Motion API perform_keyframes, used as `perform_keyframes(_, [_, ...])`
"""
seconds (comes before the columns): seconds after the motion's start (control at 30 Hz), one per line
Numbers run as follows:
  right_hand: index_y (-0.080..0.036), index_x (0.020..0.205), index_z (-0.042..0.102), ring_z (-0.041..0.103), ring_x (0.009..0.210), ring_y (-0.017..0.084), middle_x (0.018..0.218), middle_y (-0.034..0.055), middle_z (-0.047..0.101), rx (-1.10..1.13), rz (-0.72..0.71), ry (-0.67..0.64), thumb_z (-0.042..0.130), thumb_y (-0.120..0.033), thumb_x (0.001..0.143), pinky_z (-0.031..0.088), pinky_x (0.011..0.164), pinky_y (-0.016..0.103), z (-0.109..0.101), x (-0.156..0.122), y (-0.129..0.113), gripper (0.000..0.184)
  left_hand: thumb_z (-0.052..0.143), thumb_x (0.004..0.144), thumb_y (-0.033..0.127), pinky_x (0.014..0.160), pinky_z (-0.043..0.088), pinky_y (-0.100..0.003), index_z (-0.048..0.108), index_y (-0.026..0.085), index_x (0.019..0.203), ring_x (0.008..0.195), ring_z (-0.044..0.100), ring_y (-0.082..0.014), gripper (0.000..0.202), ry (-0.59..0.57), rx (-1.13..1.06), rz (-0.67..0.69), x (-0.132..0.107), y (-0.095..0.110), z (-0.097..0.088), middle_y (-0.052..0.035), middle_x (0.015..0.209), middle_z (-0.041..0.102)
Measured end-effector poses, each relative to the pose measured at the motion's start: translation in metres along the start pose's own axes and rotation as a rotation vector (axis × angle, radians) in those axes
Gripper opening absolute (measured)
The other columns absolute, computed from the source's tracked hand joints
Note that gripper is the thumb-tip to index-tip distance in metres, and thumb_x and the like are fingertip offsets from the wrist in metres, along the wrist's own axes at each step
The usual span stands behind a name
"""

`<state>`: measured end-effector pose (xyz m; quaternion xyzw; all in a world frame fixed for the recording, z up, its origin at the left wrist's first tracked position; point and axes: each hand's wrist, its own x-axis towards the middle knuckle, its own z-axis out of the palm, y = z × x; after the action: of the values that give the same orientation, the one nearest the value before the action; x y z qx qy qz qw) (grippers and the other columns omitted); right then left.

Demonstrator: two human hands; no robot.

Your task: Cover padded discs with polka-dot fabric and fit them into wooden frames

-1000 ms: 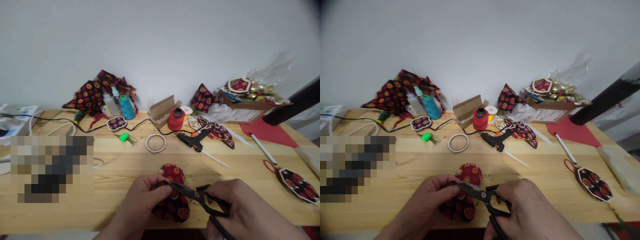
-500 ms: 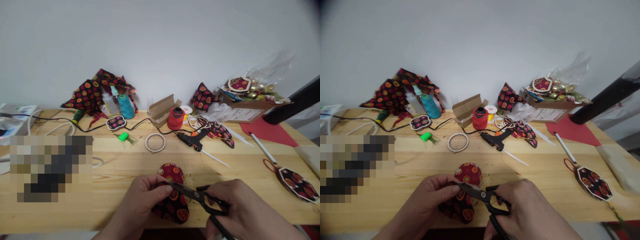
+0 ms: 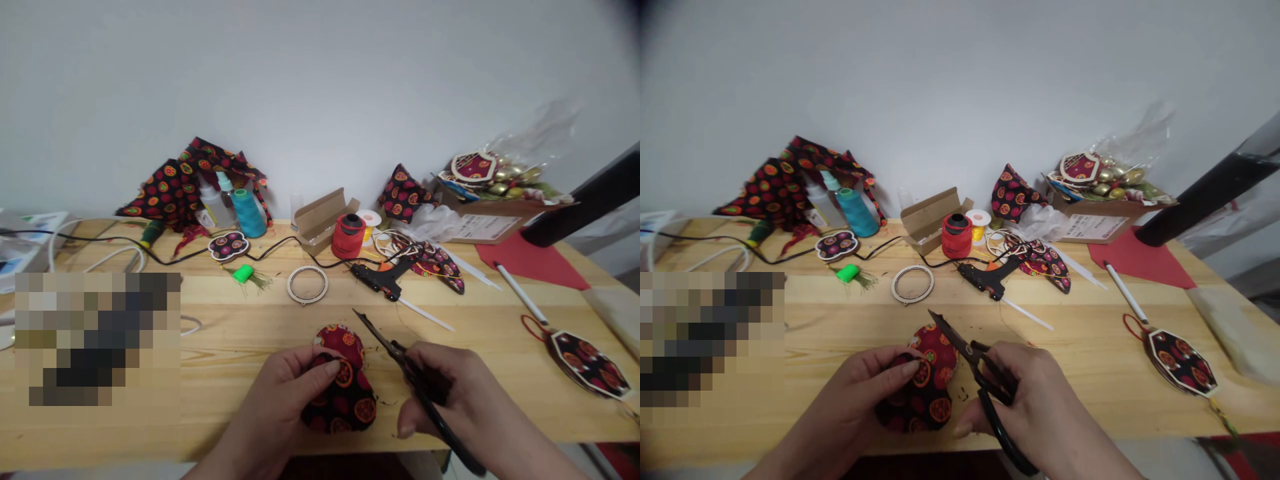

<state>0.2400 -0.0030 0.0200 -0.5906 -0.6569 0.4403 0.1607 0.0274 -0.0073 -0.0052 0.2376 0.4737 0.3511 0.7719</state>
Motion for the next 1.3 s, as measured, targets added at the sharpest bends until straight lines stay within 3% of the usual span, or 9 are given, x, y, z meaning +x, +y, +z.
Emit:
perform_keyframes(0.1, [-0.02, 0.063, 0.049, 0.037, 0.053, 0.01, 0.056, -0.0078, 0.043, 0.15, 0.017, -0.017, 0.08, -0.04, 0.061, 0.029, 0.047, 0.022, 0.007, 0.006, -0.006, 0.037, 0.073, 0.075, 0.032, 0.062, 0.05, -0.025, 0.074, 0.012, 0.082, 0.063, 0.064, -0.0153, 0.021, -0.02, -0.017, 0.032, -0.001, -0.001, 0.001, -0.0077, 0.071, 0.073])
perform_keyframes(0.2, [-0.019, 0.072, 0.055, 0.043, 0.057, 0.011, 0.063, -0.0053, 0.052, 0.26, 0.002, -0.017, 0.077, -0.038, 0.065, 0.035, 0.051, 0.022, 0.013, 0.011, -0.013, 0.03, 0.073, 0.076, 0.032, 0.065, 0.049, -0.025, 0.074, 0.014, 0.083, 0.066, 0.064, -0.0145, 0.02, -0.023, 0.048, 0.052, -0.003, -0.001, 0.003, -0.0058, 0.073, 0.072])
perform_keyframes(0.37, [-0.019, 0.074, 0.053, 0.043, 0.057, 0.01, 0.065, -0.0051, 0.053, 0.359, -0.1, -0.03, 0.069, -0.03, 0.073, 0.037, 0.052, 0.02, 0.024, 0.015, -0.011, 0.019, 0.072, 0.076, 0.04, 0.051, 0.046, -0.022, 0.072, 0.017, 0.085, 0.057, 0.061, -0.0131, 0.024, 0.007, 0.166, -0.077, -0.006, 0.003, 0.007, -0.0017, 0.065, 0.067])
perform_keyframes(0.5, [-0.02, 0.073, 0.053, 0.043, 0.056, 0.009, 0.064, -0.0053, 0.051, 0.368, -0.138, 0.045, 0.064, -0.025, 0.074, 0.038, 0.051, 0.02, 0.03, 0.017, -0.007, 0.013, 0.08, 0.069, 0.032, 0.063, 0.051, -0.025, 0.073, 0.017, 0.088, 0.069, 0.065, -0.0152, 0.025, -0.073, 0.11, -0.036, -0.006, 0.004, 0.007, -0.0044, 0.079, 0.072])
perform_keyframes(0.57, [-0.02, 0.071, 0.053, 0.043, 0.053, 0.009, 0.061, -0.0055, 0.051, 0.386, -0.121, 0.084, 0.065, -0.026, 0.072, 0.038, 0.049, 0.02, 0.03, 0.018, -0.008, 0.014, 0.08, 0.068, 0.029, 0.067, 0.051, -0.026, 0.074, 0.014, 0.084, 0.067, 0.065, -0.0146, 0.022, -0.108, 0.074, 0.002, -0.004, 0.001, 0.006, -0.0051, 0.076, 0.072])
perform_keyframes(0.77, [-0.021, 0.071, 0.052, 0.043, 0.051, 0.009, 0.059, -0.0048, 0.051, 0.516, -0.073, 0.134, 0.067, -0.036, 0.071, 0.04, 0.047, 0.02, 0.036, 0.017, -0.013, 0.022, 0.08, 0.069, 0.027, 0.064, 0.048, -0.022, 0.077, 0.013, 0.082, 0.064, 0.062, -0.012, 0.02, -0.032, -0.095, 0.092, 0.001, -0.006, 0.002, -0.0049, 0.073, 0.073])
perform_keyframes(0.9, [-0.022, 0.069, 0.048, 0.039, 0.043, 0.008, 0.058, -0.005, 0.049, 0.593, 0.013, 0.181, 0.069, -0.044, 0.066, 0.036, 0.039, 0.019, 0.049, 0.017, -0.013, 0.031, 0.081, 0.068, 0.028, 0.067, 0.049, -0.022, 0.077, 0.015, 0.088, 0.069, 0.063, -0.0138, 0.025, -0.022, -0.21, 0.113, 0.001, -0.007, 0.007, -0.0055, 0.077, 0.073])
perform_keyframes(1.07, [-0.022, 0.069, 0.047, 0.038, 0.043, 0.008, 0.056, -0.0048, 0.049, 0.613, -0.006, 0.265, 0.071, -0.047, 0.066, 0.034, 0.036, 0.018, 0.066, 0.018, -0.008, 0.035, 0.082, 0.065, 0.027, 0.068, 0.048, -0.022, 0.077, 0.014, 0.081, 0.068, 0.061, -0.013, 0.021, 0.012, -0.244, 0.105, 0.001, -0.009, 0.011, -0.0048, 0.075, 0.072])
perform_keyframes(1.3, [-0.021, 0.073, 0.049, 0.041, 0.051, 0.01, 0.062, -0.0034, 0.051, 0.545, -0.027, 0.095, 0.071, -0.046, 0.071, 0.037, 0.046, 0.021, 0.049, 0.01, 0.0, 0.033, 0.08, 0.07, 0.028, 0.066, 0.049, -0.023, 0.076, 0.014, 0.082, 0.065, 0.062, -0.0136, 0.019, 0.051, -0.183, 0.135, 0.002, -0.007, 0.005, -0.0053, 0.073, 0.071])
